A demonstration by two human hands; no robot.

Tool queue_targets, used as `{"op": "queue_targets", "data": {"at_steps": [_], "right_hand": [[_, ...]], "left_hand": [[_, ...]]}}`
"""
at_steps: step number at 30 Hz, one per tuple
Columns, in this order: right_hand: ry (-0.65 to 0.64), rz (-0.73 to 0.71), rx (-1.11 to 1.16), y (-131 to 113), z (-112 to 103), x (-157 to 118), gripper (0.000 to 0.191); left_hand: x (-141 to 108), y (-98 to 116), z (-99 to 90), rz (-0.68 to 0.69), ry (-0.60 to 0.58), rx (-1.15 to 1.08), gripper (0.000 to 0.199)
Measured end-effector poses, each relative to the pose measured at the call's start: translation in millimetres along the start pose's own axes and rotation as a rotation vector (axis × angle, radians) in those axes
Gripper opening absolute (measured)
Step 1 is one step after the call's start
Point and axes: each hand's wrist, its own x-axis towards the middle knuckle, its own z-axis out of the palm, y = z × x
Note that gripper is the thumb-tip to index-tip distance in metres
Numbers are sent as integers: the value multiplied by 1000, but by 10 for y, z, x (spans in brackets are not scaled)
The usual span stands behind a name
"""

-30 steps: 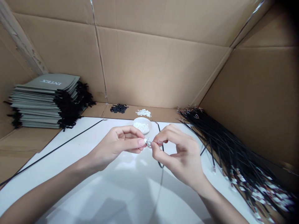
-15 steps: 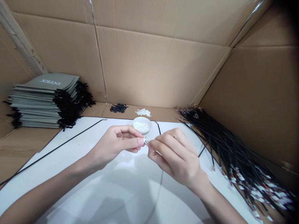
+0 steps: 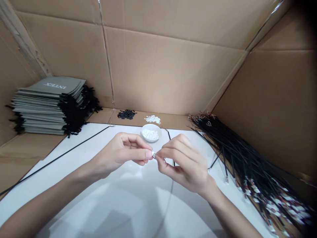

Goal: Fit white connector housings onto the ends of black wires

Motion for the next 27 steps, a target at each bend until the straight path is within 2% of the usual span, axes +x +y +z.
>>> {"op": "queue_targets", "data": {"at_steps": [3,5,7,10,12,15,18,21,24,27], "right_hand": [[56,238,255,16,11,14,13],[52,442,397,36,24,18,7],[-20,629,537,60,40,21,4],[-129,772,754,96,69,25,17],[-126,806,850,113,93,23,23],[-57,855,981,124,134,13,20],[-19,921,1163,120,160,0,18],[-71,975,1290,105,157,-7,22],[-139,1013,1364,83,144,-14,27],[-95,998,1347,55,147,-25,23]], "left_hand": [[-16,4,13,108,63,102,6],[-28,-7,39,272,175,265,3],[-38,-32,58,496,277,458,9],[-52,-73,35,831,348,781,20],[-66,-83,-19,957,351,979,24],[-91,-52,-106,938,224,1146,22],[-101,-3,-139,873,92,1204,17],[-102,4,-137,868,73,1176,19],[-120,-31,-155,940,62,1114,26],[-145,-70,-192,1023,62,1090,29]]}}
